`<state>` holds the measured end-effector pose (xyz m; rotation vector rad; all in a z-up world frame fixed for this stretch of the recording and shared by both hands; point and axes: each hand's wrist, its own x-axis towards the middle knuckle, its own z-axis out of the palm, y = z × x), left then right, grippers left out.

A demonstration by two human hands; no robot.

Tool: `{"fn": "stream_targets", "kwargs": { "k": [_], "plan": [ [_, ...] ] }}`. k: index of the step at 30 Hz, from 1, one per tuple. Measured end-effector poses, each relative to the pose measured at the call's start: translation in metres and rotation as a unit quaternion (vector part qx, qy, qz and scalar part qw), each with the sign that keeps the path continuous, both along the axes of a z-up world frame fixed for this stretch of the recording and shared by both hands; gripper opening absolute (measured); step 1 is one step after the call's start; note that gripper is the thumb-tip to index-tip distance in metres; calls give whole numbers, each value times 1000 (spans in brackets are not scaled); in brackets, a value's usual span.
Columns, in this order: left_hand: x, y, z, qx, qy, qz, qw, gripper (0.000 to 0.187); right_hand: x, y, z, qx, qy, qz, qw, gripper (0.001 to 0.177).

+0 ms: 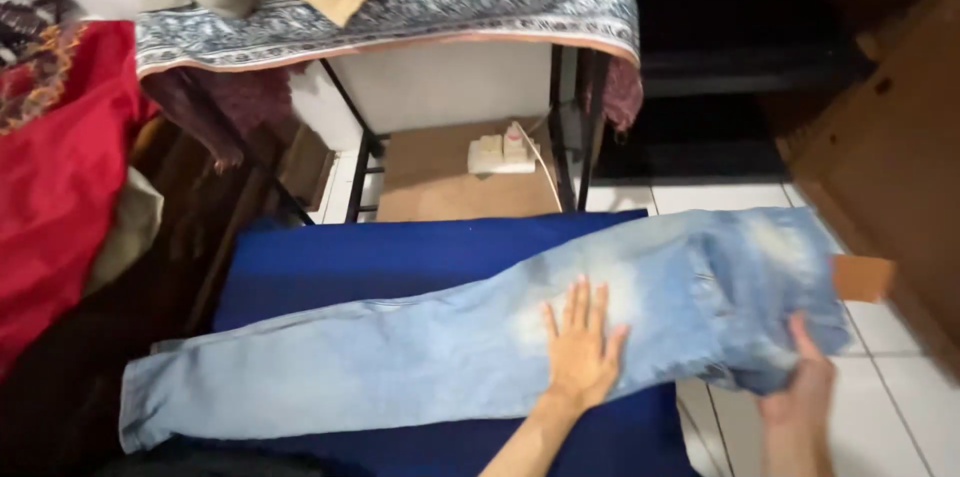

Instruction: Folding a black t-shirt, blue jeans, and tan trousers on a low surface in a bedroom.

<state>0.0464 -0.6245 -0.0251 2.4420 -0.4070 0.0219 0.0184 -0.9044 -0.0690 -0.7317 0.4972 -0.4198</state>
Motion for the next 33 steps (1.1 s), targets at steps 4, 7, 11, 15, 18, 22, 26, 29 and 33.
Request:
{"fn": "stream_targets", "kwargs": {
  "k": [4,7,11,15,18,22,26,29,33],
  "plan": [
    [-2,-38,25,-77,-25,-30,996,70,-14,-41,59,-71,36,-11,997,50],
    [-1,-68,6,-130,10,-36,991,71,-7,-74,58,-64,-80,13,995,51],
    [7,-71,-30,-167,40,-34,985,74,-4,-50,90,-138,-63,25,988,51],
    [17,-20,-26,-642,204,27,739,81,-5,37,153,-213,-106,31,971,54],
    [2,46,-26,-746,269,60,606,84,-14,119,159,-371,-46,38,927,43],
    [-23,119,-50,-894,270,-198,299,95,-24,281,172,-636,-196,74,743,55],
    [-51,167,-51,-922,208,69,319,85,-41,359,98,-769,-159,232,574,62],
    [-41,185,-59,-889,222,215,337,87,-38,360,80,-787,-213,211,539,59],
    [-52,188,-118,-865,220,197,406,52,-36,319,80,-664,-142,372,633,43]
  ]
}}
